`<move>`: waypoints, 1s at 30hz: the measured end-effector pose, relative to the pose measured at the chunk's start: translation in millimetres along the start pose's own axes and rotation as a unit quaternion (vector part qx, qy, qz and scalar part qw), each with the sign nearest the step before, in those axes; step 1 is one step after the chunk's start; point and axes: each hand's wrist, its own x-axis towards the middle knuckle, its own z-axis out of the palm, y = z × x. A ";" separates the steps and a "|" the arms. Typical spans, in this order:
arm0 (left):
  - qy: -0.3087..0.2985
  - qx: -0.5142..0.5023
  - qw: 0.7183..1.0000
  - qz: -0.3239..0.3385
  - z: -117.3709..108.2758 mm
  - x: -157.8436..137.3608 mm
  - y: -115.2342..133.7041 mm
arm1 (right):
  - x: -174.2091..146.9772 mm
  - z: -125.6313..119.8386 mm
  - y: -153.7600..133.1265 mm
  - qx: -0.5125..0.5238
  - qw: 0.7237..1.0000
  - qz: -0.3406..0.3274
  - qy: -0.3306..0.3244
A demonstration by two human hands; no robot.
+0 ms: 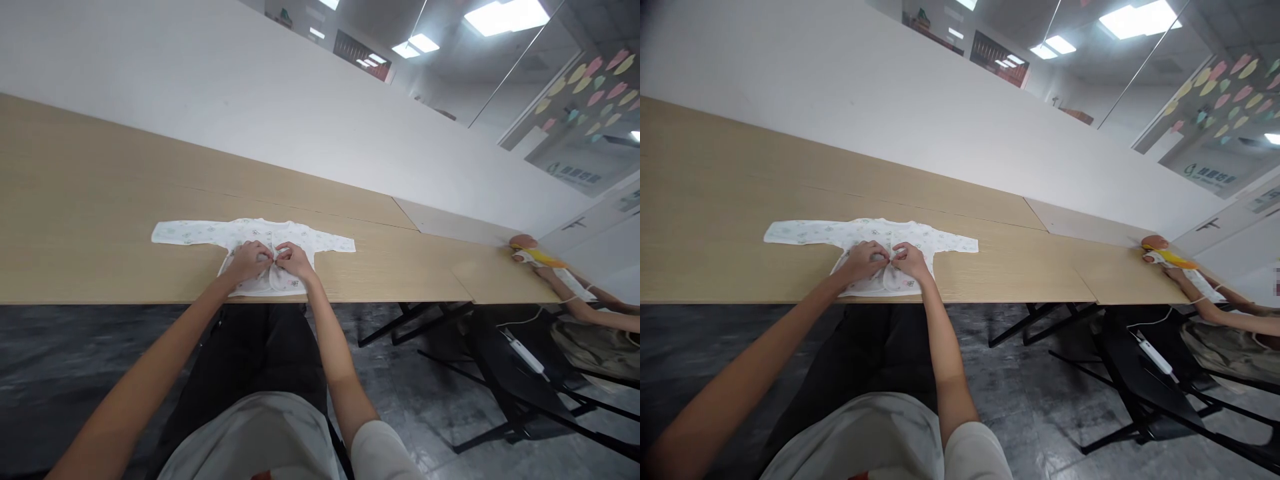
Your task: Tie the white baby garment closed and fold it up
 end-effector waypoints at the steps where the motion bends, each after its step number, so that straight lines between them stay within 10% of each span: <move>1: -0.002 0.003 1.000 -0.003 -0.8 -0.2 0.9 | 0.3 -0.1 0.2 0.002 1.000 0.004 -0.001; 30: 0.003 0.026 0.999 -0.024 8.0 -0.9 -0.2 | -11.5 5.5 -7.0 -0.107 0.993 -0.036 0.026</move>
